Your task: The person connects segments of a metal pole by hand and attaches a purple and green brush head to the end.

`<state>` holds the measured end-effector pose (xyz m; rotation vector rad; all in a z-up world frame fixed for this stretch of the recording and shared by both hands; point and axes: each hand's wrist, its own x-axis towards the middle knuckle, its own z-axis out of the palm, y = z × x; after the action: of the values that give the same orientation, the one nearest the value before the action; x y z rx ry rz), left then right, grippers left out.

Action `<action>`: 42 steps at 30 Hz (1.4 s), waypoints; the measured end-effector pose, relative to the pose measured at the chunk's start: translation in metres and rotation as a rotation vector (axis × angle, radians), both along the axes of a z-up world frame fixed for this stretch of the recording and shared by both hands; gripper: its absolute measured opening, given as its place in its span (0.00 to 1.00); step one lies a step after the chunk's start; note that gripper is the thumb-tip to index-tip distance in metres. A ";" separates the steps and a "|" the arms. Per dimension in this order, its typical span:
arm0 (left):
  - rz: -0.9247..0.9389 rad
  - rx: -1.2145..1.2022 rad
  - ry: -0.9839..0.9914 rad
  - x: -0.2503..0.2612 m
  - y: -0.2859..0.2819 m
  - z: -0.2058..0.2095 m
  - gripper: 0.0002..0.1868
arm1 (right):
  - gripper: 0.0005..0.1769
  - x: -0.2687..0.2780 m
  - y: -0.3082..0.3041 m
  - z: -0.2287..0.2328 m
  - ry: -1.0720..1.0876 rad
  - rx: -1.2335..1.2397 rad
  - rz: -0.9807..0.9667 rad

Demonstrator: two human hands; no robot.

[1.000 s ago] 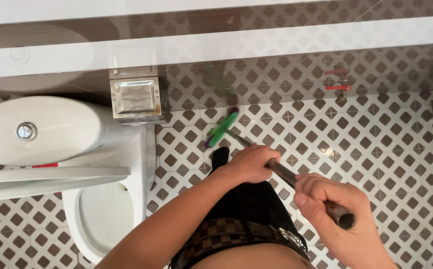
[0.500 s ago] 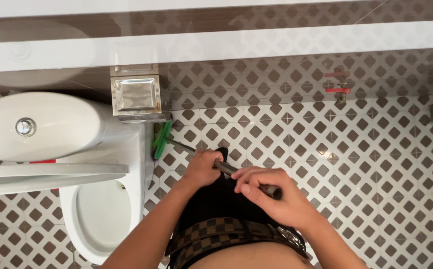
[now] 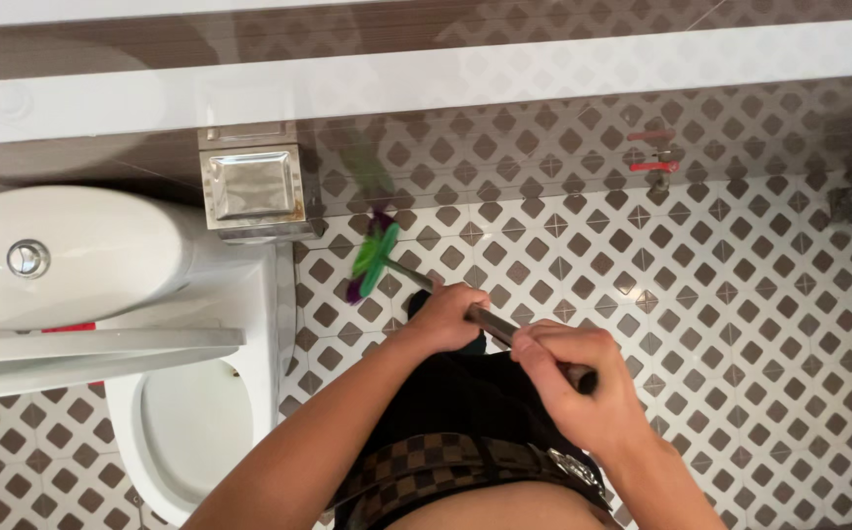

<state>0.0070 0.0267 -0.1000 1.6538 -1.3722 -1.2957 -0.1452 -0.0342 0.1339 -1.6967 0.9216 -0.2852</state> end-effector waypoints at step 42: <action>-0.341 0.033 0.512 -0.073 -0.018 0.095 0.09 | 0.39 -0.083 0.084 0.021 0.111 0.044 -0.675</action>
<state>-0.0659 0.0091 -0.0052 1.0212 -1.3413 -1.7906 -0.2277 0.0498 0.1548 -1.3240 1.5592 -0.6131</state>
